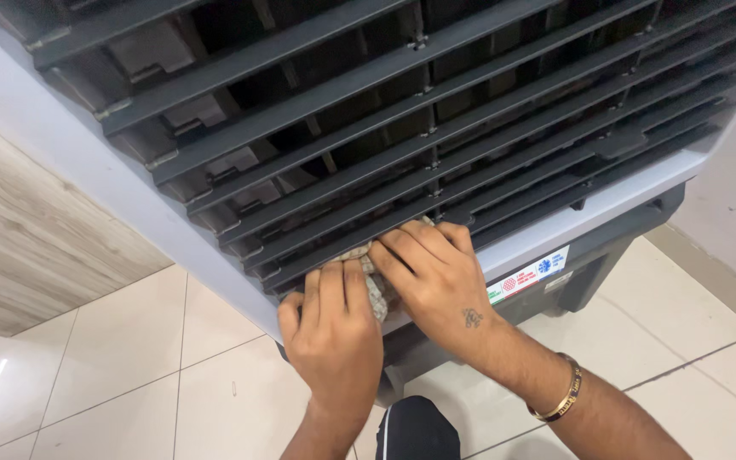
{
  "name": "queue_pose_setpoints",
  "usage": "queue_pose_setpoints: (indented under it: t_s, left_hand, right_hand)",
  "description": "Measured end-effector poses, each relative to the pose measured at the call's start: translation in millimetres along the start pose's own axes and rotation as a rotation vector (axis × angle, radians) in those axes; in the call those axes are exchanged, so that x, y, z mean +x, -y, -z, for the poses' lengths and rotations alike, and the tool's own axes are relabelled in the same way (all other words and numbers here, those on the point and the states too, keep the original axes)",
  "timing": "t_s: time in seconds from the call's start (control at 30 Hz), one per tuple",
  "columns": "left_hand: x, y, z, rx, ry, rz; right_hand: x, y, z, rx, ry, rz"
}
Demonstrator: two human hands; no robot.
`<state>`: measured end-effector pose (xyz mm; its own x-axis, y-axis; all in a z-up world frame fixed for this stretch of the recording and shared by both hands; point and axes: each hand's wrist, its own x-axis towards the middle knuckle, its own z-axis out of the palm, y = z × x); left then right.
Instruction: The person wipes the front louvers and the lower body of an air cooler with a cloth by hand.
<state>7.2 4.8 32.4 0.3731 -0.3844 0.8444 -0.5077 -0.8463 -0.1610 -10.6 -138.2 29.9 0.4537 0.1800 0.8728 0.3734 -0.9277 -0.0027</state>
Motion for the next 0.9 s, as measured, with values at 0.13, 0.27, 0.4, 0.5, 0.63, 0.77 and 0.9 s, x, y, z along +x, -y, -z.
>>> queue_pose_setpoints:
  t_s: [0.13, 0.27, 0.4, 0.5, 0.63, 0.77, 0.9]
  left_hand:
    - [-7.2, -5.3, -6.7, 0.041, -0.077, -0.005]
    - [-7.0, -19.0, -19.9, 0.02, -0.065, -0.047]
    - [-4.7, -37.6, -28.2, 0.09, -0.086, -0.03]
    - [-6.5, -29.5, -25.6, 0.098, -0.084, -0.012]
    - [-19.4, 0.7, -13.9, 0.01, -0.048, 0.042]
    - [-34.9, 32.4, 3.5, 0.048, -0.012, 0.072]
    - [-36.1, 26.0, 3.4, 0.052, -0.013, 0.082]
  right_hand:
    - [-6.9, -3.2, -0.2, -0.025, -0.076, 0.022]
    - [-16.2, -11.8, 8.3, -0.119, -0.076, 0.023]
    - [-19.4, -15.6, 10.4, -0.156, -0.117, 0.001]
    - [-19.6, -3.4, 6.6, -0.157, -0.115, -0.066]
    - [-10.6, 21.8, -11.1, -0.14, -0.131, -0.086]
    - [-1.8, 42.7, -28.4, 0.013, -0.124, -0.019]
    - [-2.7, 40.0, -27.9, 0.065, -0.146, -0.007]
